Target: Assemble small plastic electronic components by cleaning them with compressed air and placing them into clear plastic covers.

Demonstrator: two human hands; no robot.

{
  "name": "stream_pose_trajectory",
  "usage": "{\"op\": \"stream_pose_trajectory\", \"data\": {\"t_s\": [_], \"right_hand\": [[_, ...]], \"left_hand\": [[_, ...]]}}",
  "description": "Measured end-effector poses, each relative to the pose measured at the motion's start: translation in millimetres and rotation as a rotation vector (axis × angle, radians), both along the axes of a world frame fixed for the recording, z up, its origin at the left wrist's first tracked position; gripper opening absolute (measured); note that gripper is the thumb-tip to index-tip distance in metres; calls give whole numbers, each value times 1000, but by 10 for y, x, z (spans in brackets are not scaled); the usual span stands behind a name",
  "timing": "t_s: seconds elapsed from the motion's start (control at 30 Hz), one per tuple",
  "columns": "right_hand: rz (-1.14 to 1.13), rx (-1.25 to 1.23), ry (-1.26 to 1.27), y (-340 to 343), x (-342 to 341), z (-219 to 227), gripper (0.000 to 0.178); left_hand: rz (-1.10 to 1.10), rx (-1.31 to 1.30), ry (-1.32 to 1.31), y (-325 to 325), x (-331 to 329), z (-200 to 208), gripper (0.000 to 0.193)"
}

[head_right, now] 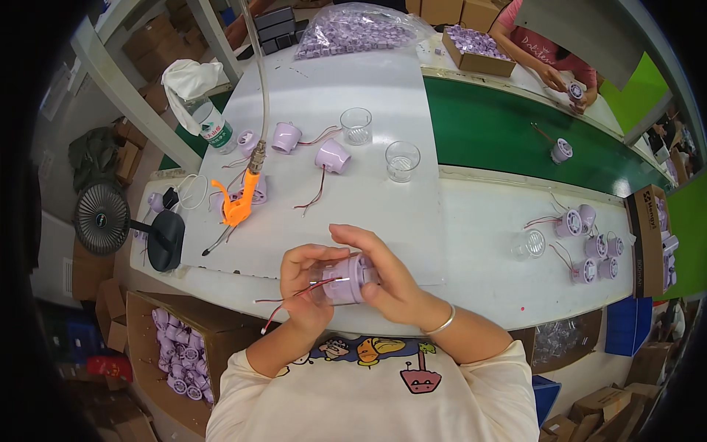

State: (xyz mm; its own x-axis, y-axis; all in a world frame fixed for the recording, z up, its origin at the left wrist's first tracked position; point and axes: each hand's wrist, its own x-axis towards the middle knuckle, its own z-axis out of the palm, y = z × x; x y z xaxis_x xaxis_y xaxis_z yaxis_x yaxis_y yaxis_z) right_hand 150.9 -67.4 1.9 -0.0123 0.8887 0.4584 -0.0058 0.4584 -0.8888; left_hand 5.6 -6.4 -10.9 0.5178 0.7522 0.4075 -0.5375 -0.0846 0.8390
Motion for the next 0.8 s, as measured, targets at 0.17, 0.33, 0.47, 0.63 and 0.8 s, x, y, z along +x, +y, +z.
{"op": "stream_pose_trajectory", "data": {"t_s": [0.17, 0.33, 0.47, 0.63, 0.8], "right_hand": [[-177, 128, -130, -44, -141, -116, 58], [-157, 142, -34, -55, -177, -93, 55], [-124, 86, -14, -81, -186, -103, 60], [-149, -128, -73, -20, 90, -62, 72], [-66, -94, 477, -71, 29, 114, 68]], "left_hand": [[12, -30, -39, -158, 140, -59, 86], [127, 206, -64, -138, 164, -216, 87], [207, 578, -68, -38, 185, -209, 77], [248, 551, 279, 18, 151, 22, 73], [-146, -296, 251, 91, 93, 175, 48]]}}
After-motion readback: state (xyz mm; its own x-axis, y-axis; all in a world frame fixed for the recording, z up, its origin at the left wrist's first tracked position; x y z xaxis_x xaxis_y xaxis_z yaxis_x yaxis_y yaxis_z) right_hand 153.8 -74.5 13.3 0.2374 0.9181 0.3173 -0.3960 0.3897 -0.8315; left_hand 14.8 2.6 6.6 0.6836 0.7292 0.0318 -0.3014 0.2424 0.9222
